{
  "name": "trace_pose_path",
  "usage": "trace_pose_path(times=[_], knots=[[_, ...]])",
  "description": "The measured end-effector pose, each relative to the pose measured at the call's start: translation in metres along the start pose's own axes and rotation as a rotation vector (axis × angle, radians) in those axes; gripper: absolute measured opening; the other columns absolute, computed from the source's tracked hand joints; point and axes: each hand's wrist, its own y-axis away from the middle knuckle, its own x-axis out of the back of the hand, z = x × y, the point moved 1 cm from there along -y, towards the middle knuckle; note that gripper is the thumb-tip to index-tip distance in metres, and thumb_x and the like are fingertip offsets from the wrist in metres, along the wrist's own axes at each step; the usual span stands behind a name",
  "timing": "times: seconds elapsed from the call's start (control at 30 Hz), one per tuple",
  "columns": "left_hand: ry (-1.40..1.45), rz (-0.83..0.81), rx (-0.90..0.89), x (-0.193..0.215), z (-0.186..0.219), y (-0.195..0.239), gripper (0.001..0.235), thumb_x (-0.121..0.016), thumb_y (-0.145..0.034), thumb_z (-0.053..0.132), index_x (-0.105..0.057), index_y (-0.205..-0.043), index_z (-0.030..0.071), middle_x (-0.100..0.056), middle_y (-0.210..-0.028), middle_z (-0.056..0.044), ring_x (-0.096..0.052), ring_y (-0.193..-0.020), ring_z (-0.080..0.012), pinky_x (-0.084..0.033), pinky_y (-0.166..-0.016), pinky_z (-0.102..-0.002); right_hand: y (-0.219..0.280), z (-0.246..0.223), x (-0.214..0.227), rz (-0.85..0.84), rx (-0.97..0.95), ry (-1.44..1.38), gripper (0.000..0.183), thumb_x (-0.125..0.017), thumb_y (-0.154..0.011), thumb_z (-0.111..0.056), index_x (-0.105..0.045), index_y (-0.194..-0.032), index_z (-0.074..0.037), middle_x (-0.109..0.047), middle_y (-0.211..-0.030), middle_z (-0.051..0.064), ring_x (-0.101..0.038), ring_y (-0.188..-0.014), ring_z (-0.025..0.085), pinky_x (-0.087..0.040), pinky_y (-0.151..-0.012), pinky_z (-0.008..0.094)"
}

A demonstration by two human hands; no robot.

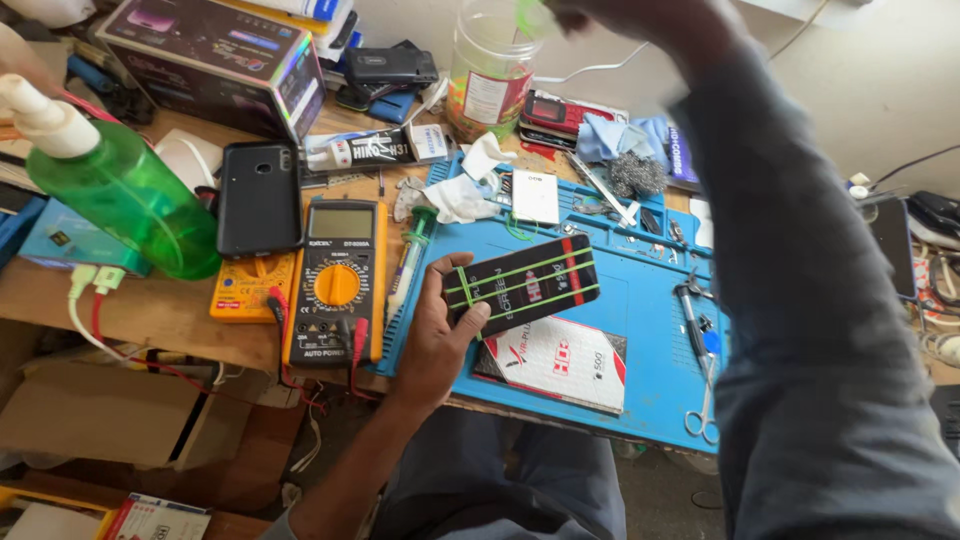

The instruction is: The person assembles a smartphone by placing the screen onto the internal chassis, then secures the unit with multiple green rubber bands. The person handles the phone, screen, and rubber bands throughout the process.

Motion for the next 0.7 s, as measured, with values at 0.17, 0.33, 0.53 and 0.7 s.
trace_pose_path(times=[0.17,0.33,0.53,0.7], knots=[[0.022,0.051,-0.037,0.002,-0.014,0.001,0.046,-0.061,-0.095,-0.003,-0.043,-0.136,0.003,-0.063,-0.114,-0.008,-0.063,-0.104,-0.0121,-0.054,-0.094,-0.027,0.183,-0.035,-0.006,-0.210,-0.409,-0.399,0.014,-0.072,-0.090,-0.008,-0.079,-0.099,-0.001,-0.079,-0.082,0.010,-0.075,-0.070,0.015,-0.061,-0.068,0.031],[0.030,0.049,-0.049,0.000,-0.023,-0.005,0.035,-0.062,-0.099,0.000,-0.046,-0.130,0.001,-0.061,-0.113,-0.008,-0.061,-0.102,-0.0106,-0.054,-0.092,-0.026,0.256,-0.076,-0.069,-0.338,-0.611,-0.549,0.022,-0.073,-0.090,-0.012,-0.075,-0.106,0.003,-0.078,-0.078,0.013,-0.077,-0.067,0.017,-0.062,-0.063,0.031],[-0.150,-0.036,0.015,-0.001,-0.016,-0.013,0.034,-0.064,-0.097,0.002,-0.048,-0.126,0.002,-0.062,-0.109,-0.007,-0.063,-0.097,-0.0098,-0.057,-0.087,-0.026,0.280,-0.075,-0.075,-0.134,-0.548,-0.373,0.018,-0.071,-0.092,-0.014,-0.079,-0.105,-0.003,-0.077,-0.080,0.014,-0.077,-0.068,0.018,-0.060,-0.065,0.033],[-0.573,-0.166,-0.012,-0.007,0.018,-0.021,0.038,-0.070,-0.093,0.003,-0.050,-0.125,0.000,-0.066,-0.106,-0.011,-0.064,-0.097,-0.0115,-0.056,-0.083,-0.027,0.293,-0.066,-0.076,0.025,-0.399,-0.296,0.018,-0.076,-0.091,-0.014,-0.080,-0.103,-0.002,-0.077,-0.089,0.018,-0.072,-0.071,0.022,-0.056,-0.066,0.035]])
